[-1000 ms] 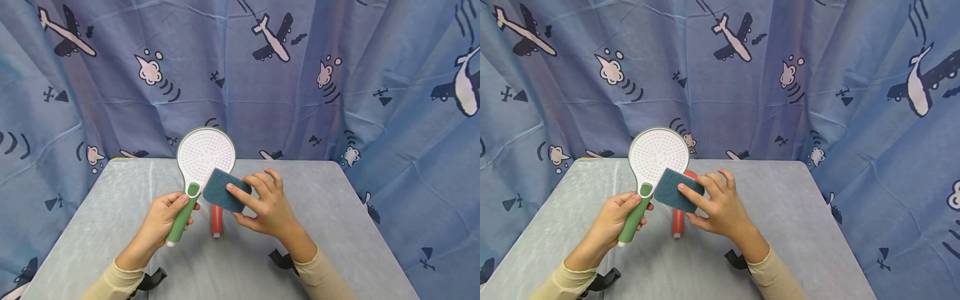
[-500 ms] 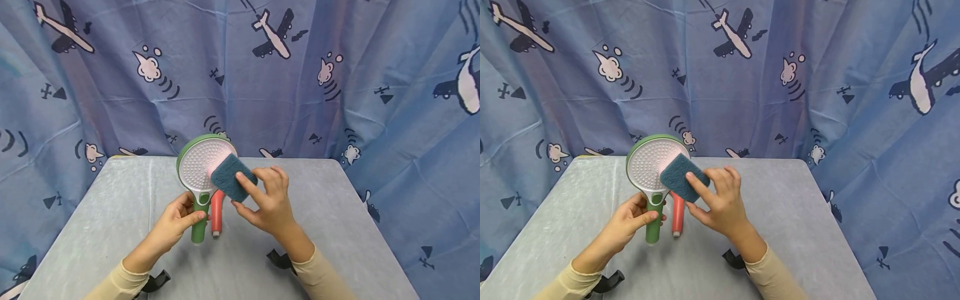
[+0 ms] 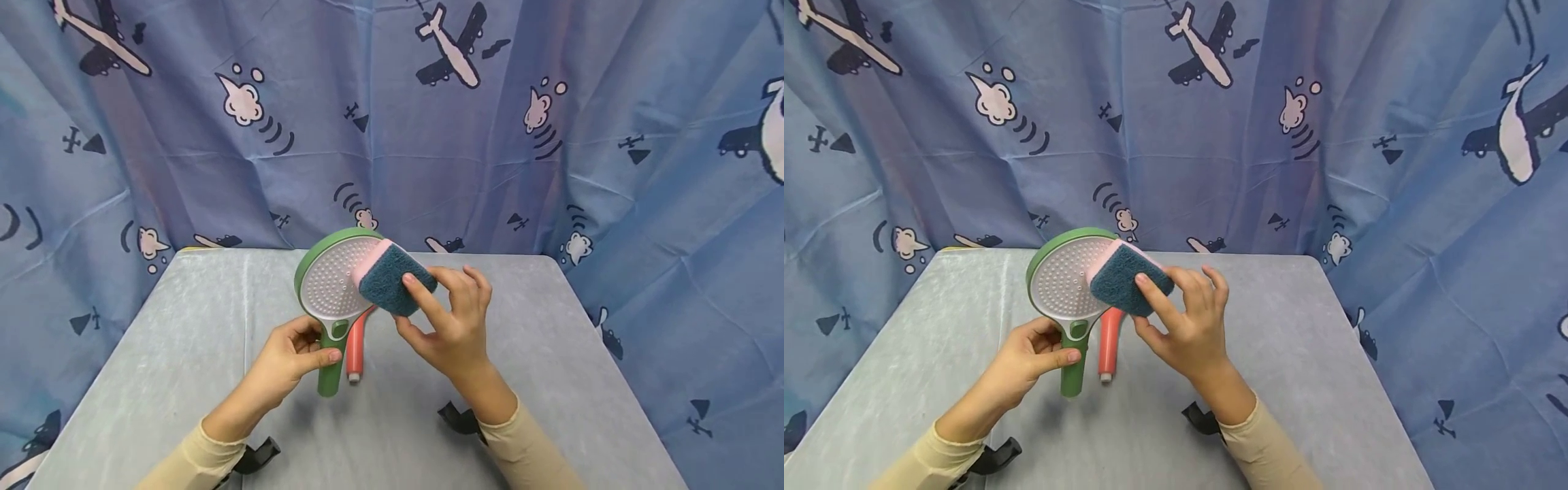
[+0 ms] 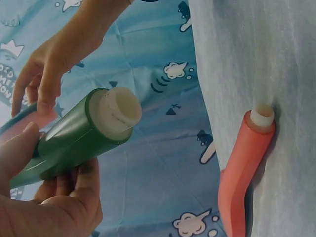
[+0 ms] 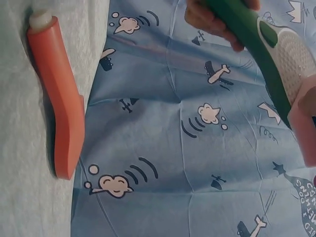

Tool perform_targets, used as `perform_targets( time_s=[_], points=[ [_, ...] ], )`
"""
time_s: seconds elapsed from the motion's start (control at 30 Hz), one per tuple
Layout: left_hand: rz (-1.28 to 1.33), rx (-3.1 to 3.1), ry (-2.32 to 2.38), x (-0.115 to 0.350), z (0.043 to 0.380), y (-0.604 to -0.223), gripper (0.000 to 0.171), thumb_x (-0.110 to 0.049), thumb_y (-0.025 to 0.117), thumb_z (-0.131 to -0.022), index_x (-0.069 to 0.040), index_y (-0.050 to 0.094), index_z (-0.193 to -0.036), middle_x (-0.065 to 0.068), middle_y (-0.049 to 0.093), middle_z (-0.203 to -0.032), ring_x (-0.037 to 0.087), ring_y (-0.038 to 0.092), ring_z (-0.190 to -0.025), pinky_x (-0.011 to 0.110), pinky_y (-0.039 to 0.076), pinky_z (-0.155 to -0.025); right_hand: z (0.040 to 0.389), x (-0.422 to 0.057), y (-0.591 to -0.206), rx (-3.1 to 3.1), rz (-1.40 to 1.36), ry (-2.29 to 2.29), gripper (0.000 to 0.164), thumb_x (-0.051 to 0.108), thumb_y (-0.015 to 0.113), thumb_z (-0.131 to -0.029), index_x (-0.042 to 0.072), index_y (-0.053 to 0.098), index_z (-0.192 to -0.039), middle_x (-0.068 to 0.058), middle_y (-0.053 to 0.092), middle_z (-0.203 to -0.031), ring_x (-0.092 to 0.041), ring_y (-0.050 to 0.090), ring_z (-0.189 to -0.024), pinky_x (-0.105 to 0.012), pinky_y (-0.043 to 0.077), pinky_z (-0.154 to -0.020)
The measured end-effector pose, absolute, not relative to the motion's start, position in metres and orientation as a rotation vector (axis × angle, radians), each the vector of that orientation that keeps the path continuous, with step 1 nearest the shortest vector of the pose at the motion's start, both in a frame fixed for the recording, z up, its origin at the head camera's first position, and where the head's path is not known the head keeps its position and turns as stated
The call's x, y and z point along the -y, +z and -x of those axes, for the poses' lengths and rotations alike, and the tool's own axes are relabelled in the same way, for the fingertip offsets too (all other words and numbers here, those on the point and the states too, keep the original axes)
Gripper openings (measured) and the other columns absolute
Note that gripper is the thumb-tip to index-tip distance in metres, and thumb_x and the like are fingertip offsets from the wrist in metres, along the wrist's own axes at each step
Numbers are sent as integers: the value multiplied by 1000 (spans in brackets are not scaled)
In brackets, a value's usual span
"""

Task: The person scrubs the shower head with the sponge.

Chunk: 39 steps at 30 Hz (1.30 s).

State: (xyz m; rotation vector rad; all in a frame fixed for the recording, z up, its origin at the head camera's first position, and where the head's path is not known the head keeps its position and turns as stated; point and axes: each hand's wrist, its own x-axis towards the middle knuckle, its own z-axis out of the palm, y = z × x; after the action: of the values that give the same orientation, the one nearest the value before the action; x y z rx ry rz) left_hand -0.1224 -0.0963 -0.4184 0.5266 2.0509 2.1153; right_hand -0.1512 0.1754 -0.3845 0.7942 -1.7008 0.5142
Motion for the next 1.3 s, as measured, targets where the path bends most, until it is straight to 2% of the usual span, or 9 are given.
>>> perform_targets(
  time_s=[0.1,0.33,0.43,0.53,0.7,0.87,1.03,1.13,1.3],
  points=[
    [-525,-2123,2062,95,123,-417,43,4,80,-82,12,58,-119,13,63,-104,14,64,-91,23,56,-81,152,-174,-386,1708,-826,511,44,31,74,-88,13,69,-128,-22,64,-114,-37,58,-101,-66,36,-95],
    [-680,-2135,2073,97,123,-417,72,10,78,-82,9,40,-144,25,57,-130,14,62,-113,21,53,-96,154,-173,-393,1838,-955,522,51,38,73,-91,13,66,-135,-19,62,-116,-33,58,-100,-66,36,-98],
    [-746,-2075,2127,96,124,-418,82,14,76,-80,7,34,-150,24,51,-139,11,58,-123,19,47,-105,155,-174,-395,1874,-983,554,53,41,73,-92,13,65,-137,-18,61,-117,-32,58,-99,-65,37,-99],
    [-782,-2033,2150,97,123,-419,85,14,76,-80,4,31,-152,20,48,-144,11,55,-127,18,45,-107,155,-176,-395,1880,-1035,579,54,42,73,-92,13,64,-137,-18,61,-117,-30,58,-99,-64,38,-99],
    [-750,-1956,2169,99,121,-418,76,3,76,-88,3,34,-151,11,54,-144,11,58,-128,22,49,-104,154,-175,-392,1868,-1110,539,53,38,75,-90,16,65,-136,-16,62,-118,-29,58,-105,-64,38,-99],
    [-741,-1906,2171,103,120,-416,64,-7,73,-94,12,41,-146,0,65,-132,12,65,-116,25,56,-93,152,-173,-391,1887,-1136,481,62,36,83,-81,18,65,-137,-15,61,-120,-30,58,-107,-64,37,-100],
    [-682,-1958,2164,104,121,-412,49,-7,65,-97,18,47,-136,-6,70,-118,7,65,-105,23,55,-89,150,-172,-389,1911,-1143,446,70,37,88,-75,18,65,-138,-14,61,-121,-30,57,-106,-63,37,-101],
    [-611,-2008,2175,104,122,-409,42,-4,61,-99,20,49,-131,-2,71,-113,7,66,-100,24,56,-87,151,-173,-389,1923,-1137,448,70,38,89,-75,19,65,-138,-13,61,-120,-30,57,-106,-63,37,-102],
    [-475,-1987,2204,105,125,-406,39,-1,59,-100,21,47,-131,6,70,-112,13,72,-98,33,61,-88,152,-172,-391,1992,-1153,461,71,39,88,-76,21,64,-140,-12,61,-120,-29,57,-106,-63,36,-103]
  ],
)
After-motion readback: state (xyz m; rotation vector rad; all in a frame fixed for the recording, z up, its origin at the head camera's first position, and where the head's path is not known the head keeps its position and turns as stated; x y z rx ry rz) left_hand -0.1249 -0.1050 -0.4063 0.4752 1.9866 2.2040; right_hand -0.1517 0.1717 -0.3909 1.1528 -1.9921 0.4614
